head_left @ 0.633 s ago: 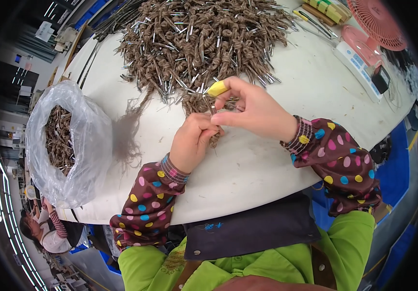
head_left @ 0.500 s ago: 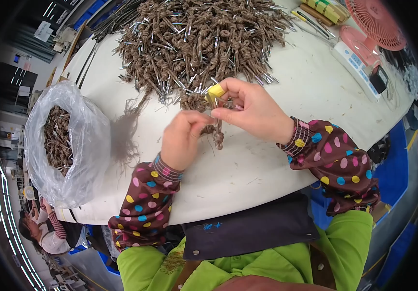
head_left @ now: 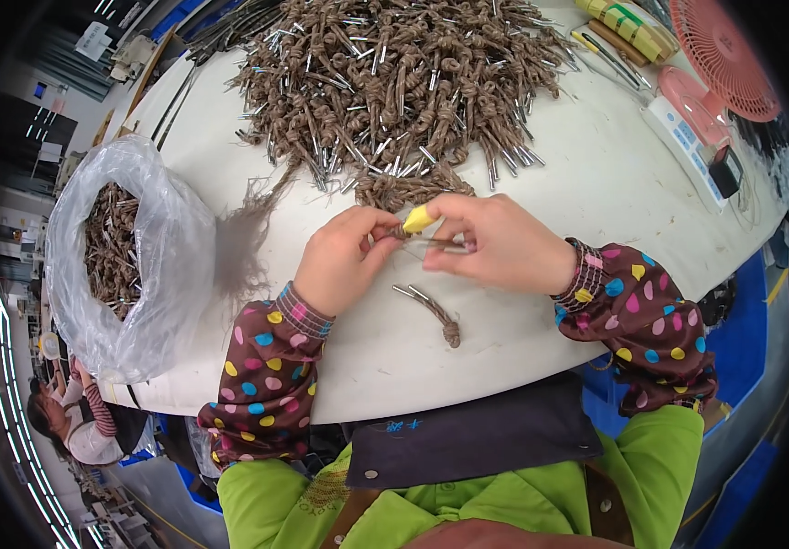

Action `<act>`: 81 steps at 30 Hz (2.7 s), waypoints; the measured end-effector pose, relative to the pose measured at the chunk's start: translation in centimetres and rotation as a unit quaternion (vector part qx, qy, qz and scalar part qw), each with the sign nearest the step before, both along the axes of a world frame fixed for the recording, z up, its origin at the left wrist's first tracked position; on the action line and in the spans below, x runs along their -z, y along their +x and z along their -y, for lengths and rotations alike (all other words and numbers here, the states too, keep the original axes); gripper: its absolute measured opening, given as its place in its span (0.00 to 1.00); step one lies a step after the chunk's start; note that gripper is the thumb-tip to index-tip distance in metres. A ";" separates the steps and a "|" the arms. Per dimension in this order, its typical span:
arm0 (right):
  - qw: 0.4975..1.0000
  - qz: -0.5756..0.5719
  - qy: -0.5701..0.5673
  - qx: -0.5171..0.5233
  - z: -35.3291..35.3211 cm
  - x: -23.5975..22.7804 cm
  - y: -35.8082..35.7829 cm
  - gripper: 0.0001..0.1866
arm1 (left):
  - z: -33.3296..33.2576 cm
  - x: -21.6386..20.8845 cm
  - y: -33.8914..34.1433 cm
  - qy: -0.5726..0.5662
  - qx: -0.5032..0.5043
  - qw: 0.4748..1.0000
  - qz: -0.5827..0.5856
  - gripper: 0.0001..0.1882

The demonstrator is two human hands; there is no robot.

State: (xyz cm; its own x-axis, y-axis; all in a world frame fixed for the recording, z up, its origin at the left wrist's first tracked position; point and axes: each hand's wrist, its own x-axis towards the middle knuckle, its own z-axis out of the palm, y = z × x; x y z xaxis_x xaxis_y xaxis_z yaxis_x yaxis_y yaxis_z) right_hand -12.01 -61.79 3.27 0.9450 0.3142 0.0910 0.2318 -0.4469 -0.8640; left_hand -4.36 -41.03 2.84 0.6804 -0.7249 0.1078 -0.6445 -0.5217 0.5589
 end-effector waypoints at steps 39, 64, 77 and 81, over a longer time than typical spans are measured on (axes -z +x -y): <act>0.977 -0.027 0.168 0.126 0.0 0.7 1.1 0.10 | 0.0 -1.1 0.4 -0.107 0.002 0.935 0.338 0.09; 0.924 0.292 -0.199 0.146 -0.5 -0.6 0.0 0.12 | 1.3 -0.6 -1.3 -0.175 -0.024 0.981 0.078 0.06; 0.860 0.361 -0.328 0.150 -0.8 -1.9 -0.8 0.10 | 1.9 -0.9 -1.9 -0.146 -0.002 0.975 0.165 0.04; 0.918 0.307 -0.205 0.147 -0.1 -0.9 0.3 0.12 | 1.5 -0.7 -1.8 -0.193 -0.032 0.979 0.051 0.05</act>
State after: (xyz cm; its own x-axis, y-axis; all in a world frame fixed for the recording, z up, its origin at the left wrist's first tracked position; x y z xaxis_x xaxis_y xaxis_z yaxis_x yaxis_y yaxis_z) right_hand -11.72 -61.72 4.17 0.8052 0.1813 0.5647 0.4357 -0.8267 -0.3559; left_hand -6.15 -42.51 3.55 0.6947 -0.5730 0.4349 -0.6800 -0.3258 0.6569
